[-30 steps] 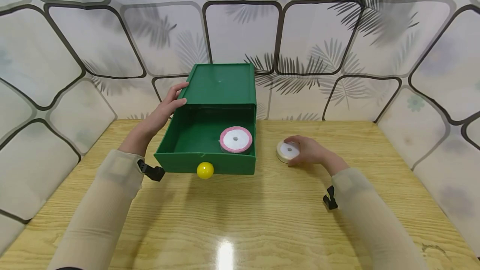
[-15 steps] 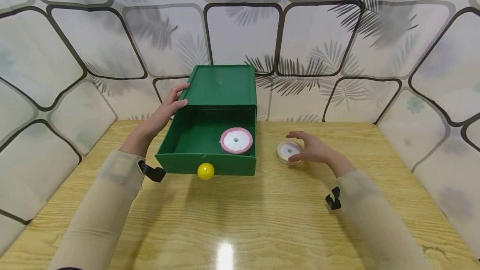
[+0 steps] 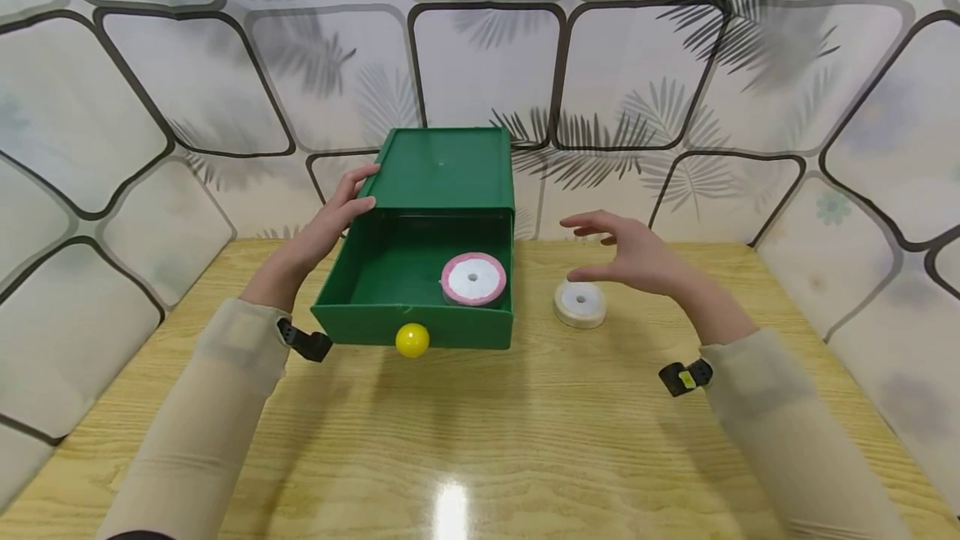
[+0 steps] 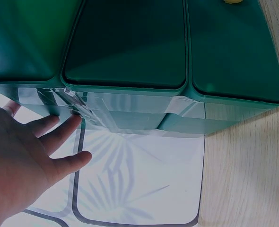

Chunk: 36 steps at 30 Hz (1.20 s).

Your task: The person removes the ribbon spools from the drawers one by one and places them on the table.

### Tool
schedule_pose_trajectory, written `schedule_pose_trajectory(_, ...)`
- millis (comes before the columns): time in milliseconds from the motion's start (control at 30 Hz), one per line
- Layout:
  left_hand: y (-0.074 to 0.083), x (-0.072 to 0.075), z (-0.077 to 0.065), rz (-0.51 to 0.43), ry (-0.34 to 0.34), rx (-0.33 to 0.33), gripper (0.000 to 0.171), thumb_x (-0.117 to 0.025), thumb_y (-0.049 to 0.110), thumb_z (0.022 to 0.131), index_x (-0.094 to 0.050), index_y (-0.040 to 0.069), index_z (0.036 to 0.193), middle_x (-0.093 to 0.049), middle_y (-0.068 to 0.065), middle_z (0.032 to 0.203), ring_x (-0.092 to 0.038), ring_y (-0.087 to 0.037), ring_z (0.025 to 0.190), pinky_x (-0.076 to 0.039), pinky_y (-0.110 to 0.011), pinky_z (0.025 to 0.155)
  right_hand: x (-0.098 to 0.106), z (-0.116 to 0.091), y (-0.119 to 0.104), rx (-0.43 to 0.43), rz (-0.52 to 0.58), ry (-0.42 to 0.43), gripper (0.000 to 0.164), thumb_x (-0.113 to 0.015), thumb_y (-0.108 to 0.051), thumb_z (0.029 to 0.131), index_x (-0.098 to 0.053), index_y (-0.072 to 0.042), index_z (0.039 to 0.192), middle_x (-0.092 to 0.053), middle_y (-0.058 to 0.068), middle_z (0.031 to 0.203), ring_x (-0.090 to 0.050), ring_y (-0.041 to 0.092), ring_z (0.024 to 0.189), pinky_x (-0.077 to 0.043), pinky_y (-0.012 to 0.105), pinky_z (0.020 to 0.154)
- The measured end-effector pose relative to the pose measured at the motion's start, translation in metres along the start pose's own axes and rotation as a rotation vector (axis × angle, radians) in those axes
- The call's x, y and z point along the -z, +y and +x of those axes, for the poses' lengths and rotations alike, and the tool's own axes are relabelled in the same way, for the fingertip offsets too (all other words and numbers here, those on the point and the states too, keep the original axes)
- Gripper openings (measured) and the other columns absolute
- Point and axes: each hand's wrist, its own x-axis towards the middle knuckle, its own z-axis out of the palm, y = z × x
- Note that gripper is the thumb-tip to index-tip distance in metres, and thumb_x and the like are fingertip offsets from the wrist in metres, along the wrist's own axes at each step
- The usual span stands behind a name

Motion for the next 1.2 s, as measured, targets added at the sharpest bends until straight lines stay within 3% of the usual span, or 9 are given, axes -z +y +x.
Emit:
schedule_pose_trajectory(233, 0.000, 0.000, 0.000, -0.008, -0.003, 0.002, 0.062, -0.039, 0.034, 0.102, -0.011, 0.021, 0.156, -0.011, -0.011, 0.159, -0.019, -0.032, 0.141, -0.022, -0.056, 0.109, 0.017, 0.012, -0.037, 0.063, -0.014, 0.014, 0.062, -0.080, -0.010, 0.081, -0.055, -0.014, 0.137, -0.058, 0.003, 0.130, -0.054, 0.016, 0.114, -0.040, 0.038, 0.098)
schedule_pose_trajectory(333, 0.001, 0.000, 0.000, -0.009, -0.003, 0.000, 0.062, -0.039, 0.034, 0.102, -0.011, 0.021, 0.156, -0.011, -0.011, 0.159, -0.019, -0.032, 0.141, -0.022, -0.056, 0.109, 0.021, 0.018, -0.051, 0.106, -0.028, 0.008, 0.061, -0.081, -0.010, 0.080, -0.056, -0.013, 0.136, -0.058, 0.000, 0.129, -0.054, 0.012, 0.113, -0.040, 0.036, 0.098)
schedule_pose_trajectory(500, 0.001, 0.000, 0.001, -0.012, -0.001, -0.004, 0.062, -0.039, 0.034, 0.102, -0.011, 0.020, 0.156, -0.011, -0.012, 0.158, -0.020, -0.033, 0.141, -0.022, -0.056, 0.109, 0.022, 0.029, -0.069, 0.157, -0.032, -0.032, 0.062, -0.082, -0.012, 0.080, -0.056, -0.013, 0.136, -0.059, -0.001, 0.128, -0.054, 0.013, 0.113, -0.041, 0.043, 0.097)
schedule_pose_trajectory(700, 0.000, 0.000, 0.000, -0.014, -0.002, 0.003, 0.062, -0.039, 0.034, 0.102, -0.011, 0.020, 0.156, -0.011, -0.012, 0.158, -0.020, -0.033, 0.141, -0.023, -0.056, 0.109, 0.014, 0.044, -0.084, 0.185, 0.007, -0.124, 0.061, -0.082, -0.015, 0.079, -0.057, -0.008, 0.134, -0.059, 0.007, 0.129, -0.053, 0.020, 0.117, -0.037, 0.051, 0.099)
schedule_pose_trajectory(1033, 0.000, 0.001, 0.000, -0.019, -0.005, 0.002, 0.062, -0.039, 0.034, 0.102, -0.011, 0.020, 0.156, -0.010, -0.011, 0.159, -0.019, -0.032, 0.141, -0.022, -0.056, 0.109, -0.007, 0.066, -0.099, 0.192, -0.075, -0.270, 0.060, -0.084, -0.024, 0.078, -0.060, -0.011, 0.132, -0.057, 0.002, 0.134, -0.048, 0.021, 0.124, -0.036, 0.048, 0.103)
schedule_pose_trajectory(1200, 0.000, 0.000, 0.000, -0.019, -0.005, 0.007, 0.062, -0.039, 0.034, 0.102, -0.011, 0.021, 0.156, -0.010, -0.011, 0.159, -0.019, -0.032, 0.141, -0.023, -0.056, 0.108, -0.013, 0.072, -0.100, 0.204, -0.099, -0.345, 0.061, -0.084, -0.021, 0.078, -0.060, -0.012, 0.133, -0.055, 0.004, 0.136, -0.048, 0.025, 0.126, -0.038, 0.049, 0.101)
